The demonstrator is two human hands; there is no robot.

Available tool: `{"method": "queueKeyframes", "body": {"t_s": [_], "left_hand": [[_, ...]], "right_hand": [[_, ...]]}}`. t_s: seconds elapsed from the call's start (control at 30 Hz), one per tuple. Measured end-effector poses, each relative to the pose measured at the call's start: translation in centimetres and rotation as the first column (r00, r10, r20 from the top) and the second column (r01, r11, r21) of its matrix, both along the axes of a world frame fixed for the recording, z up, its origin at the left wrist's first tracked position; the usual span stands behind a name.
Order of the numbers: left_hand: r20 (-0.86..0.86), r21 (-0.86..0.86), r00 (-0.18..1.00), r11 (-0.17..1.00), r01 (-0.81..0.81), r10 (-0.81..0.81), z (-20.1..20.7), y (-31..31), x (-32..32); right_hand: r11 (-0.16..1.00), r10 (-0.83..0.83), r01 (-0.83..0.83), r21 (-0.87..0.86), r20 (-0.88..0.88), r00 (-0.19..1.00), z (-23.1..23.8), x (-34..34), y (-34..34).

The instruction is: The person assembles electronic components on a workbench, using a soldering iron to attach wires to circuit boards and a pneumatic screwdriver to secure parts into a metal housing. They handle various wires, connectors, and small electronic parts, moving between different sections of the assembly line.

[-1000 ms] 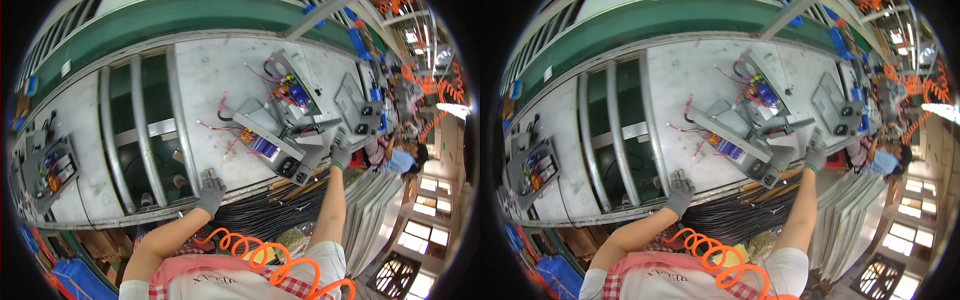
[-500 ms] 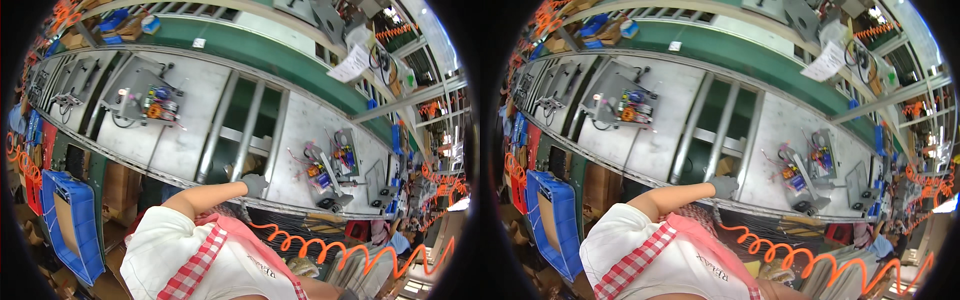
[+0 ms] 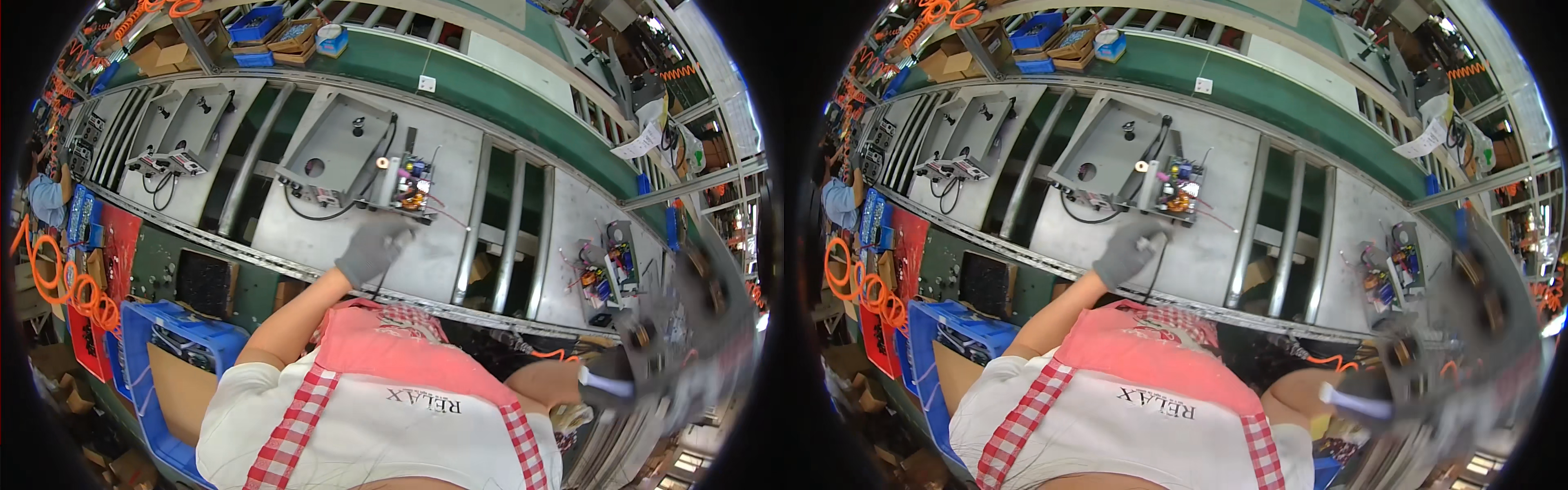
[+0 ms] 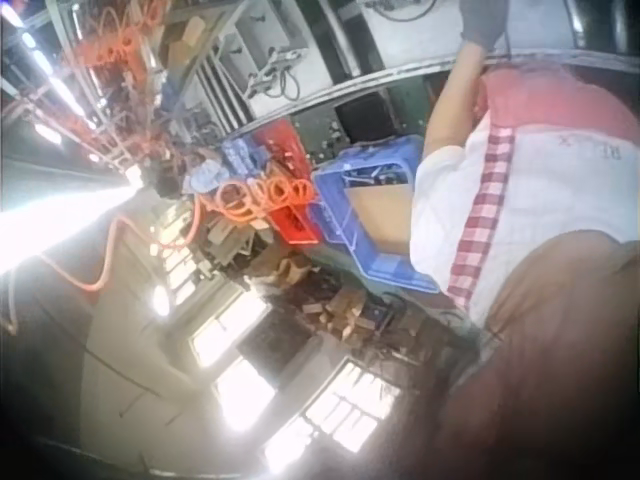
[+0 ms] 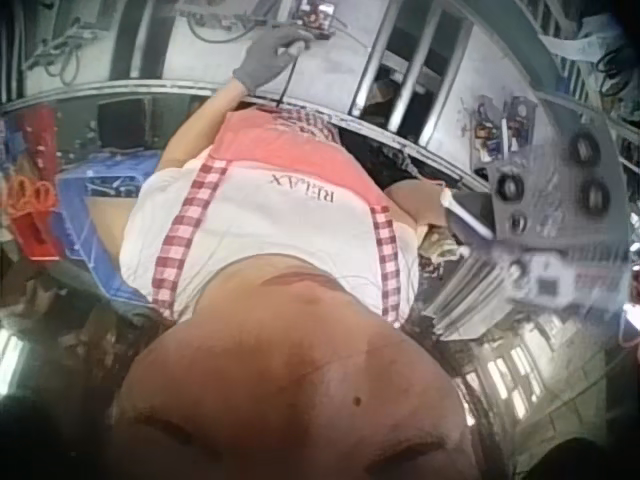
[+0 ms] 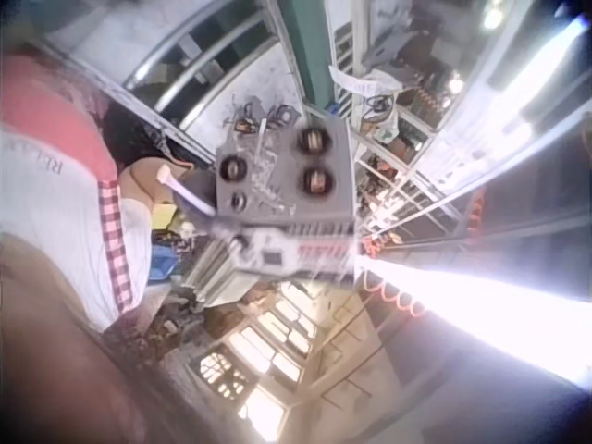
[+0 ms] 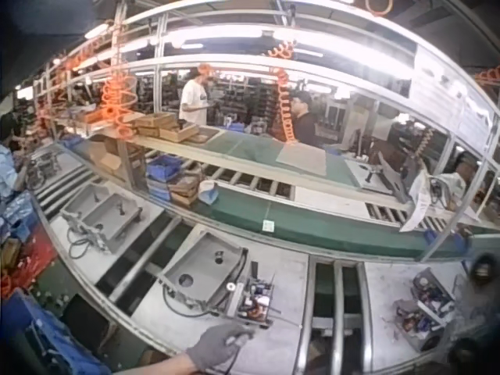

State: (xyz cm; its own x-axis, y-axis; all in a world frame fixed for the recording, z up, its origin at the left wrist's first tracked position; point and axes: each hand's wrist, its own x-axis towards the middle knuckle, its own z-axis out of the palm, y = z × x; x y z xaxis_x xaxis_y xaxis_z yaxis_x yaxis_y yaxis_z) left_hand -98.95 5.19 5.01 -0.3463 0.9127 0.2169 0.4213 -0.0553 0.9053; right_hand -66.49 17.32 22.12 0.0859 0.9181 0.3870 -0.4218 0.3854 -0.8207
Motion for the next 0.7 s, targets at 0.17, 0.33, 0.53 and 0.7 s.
{"method": "queueKeyframes", "body": {"t_s": [0.17, 0.33, 0.53, 0.7], "left_hand": [[0.575, 0.177, 0.808, 0.945, -0.275, 0.128, 3.0, -2.9, -7.7], [0.675, -0.025, 0.737, 0.999, -0.035, 0.042, 3.2, -2.2, -11.5], [0.299, -0.29, 0.941, 0.955, -0.068, 0.158, -0.7, 1.1, -12.0], [0.425, -0.139, 0.888, 0.982, -0.129, 0.177, -2.7, 2.9, -11.1]], "right_hand": [[0.808, 0.446, -0.469, -0.357, -0.151, 0.882, -2.6, -16.1, -0.5], [0.442, 0.837, -0.746, -0.499, -0.07, 0.543, -10.0, -24.5, 2.1], [0.35, 0.864, -0.7, -0.623, -0.074, 0.498, -14.7, -26.6, 6.9], [0.433, 0.859, -0.681, -0.59, 0.04, 0.511, -14.2, -27.6, 8.1]]}}
